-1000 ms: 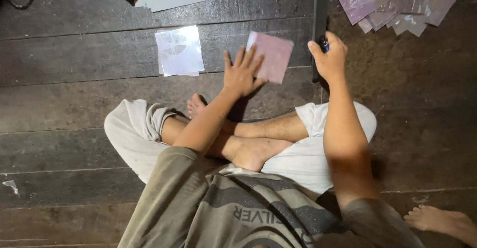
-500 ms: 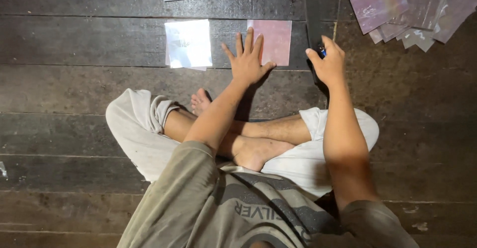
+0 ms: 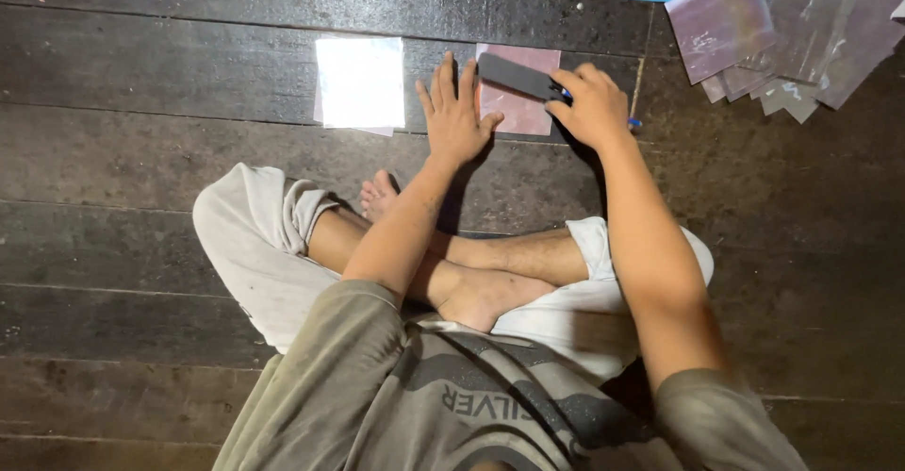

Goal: Marking lines on small pieces of paper using a ruler and a pen while sitting on the floor.

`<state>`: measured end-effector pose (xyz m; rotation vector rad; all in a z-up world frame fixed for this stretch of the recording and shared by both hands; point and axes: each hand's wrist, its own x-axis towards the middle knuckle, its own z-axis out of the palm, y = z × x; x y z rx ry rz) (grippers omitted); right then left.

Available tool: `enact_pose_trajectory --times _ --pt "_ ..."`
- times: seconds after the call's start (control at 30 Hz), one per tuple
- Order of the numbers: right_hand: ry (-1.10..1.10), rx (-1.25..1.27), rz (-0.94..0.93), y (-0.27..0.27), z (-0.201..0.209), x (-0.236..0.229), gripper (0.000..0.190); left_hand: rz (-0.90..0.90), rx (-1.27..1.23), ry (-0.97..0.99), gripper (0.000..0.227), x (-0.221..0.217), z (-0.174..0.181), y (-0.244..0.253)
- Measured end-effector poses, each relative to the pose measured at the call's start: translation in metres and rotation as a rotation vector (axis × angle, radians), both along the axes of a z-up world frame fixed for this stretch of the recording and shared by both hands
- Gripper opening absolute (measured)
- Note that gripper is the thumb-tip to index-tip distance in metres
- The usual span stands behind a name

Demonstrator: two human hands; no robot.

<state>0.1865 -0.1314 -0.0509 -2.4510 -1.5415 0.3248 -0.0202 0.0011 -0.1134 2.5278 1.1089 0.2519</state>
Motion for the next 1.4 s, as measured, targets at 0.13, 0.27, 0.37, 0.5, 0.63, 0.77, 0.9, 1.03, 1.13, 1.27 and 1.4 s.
enact_pose_trajectory --times 0.13,0.27,0.37,0.5,0.63,0.77,0.9,1.03,1.13,1.27,1.4 --pt "0.026 0.012 0.051 0.028 -0.001 -0.001 0.04 0.005 -0.006 -0.004 0.101 0.001 0.002 0.002" --pt "-0.007 0.026 -0.008 0.046 -0.006 0.0 0.04 -0.011 0.044 -0.037 0.09 -0.001 -0.01 0.001" --pt "-0.022 0.021 -0.028 0.051 -0.009 0.002 0.04 -0.023 0.09 -0.031 0.087 -0.001 -0.014 0.003" --pt "0.009 -0.042 -0.054 0.056 -0.003 0.001 0.043 -0.026 0.134 -0.082 0.073 0.002 0.005 0.014" --pt "0.022 -0.057 -0.065 0.055 -0.003 0.0 0.044 0.146 0.141 -0.266 0.03 0.025 0.022 0.044" --pt "0.032 -0.037 -0.013 0.056 -0.003 0.008 0.048 0.242 -0.196 -0.032 0.031 0.047 0.026 0.078" --pt "-0.014 0.229 0.031 0.05 0.008 0.009 0.033 0.282 -0.267 0.073 0.044 0.049 0.034 0.083" --pt "0.438 0.573 0.058 0.045 0.053 -0.012 0.028 0.308 -0.33 0.1 0.042 0.049 0.038 0.087" --pt "0.688 0.623 -0.101 0.048 0.042 -0.025 0.032 0.311 -0.352 0.081 0.038 0.052 0.037 0.093" --pt "0.514 0.677 -0.027 0.062 0.023 -0.044 0.01 0.339 -0.453 0.13 0.038 0.054 0.048 0.099" --pt "0.399 0.753 0.016 0.066 0.022 -0.055 0.014 0.369 -0.512 0.1 0.039 0.055 0.05 0.101"
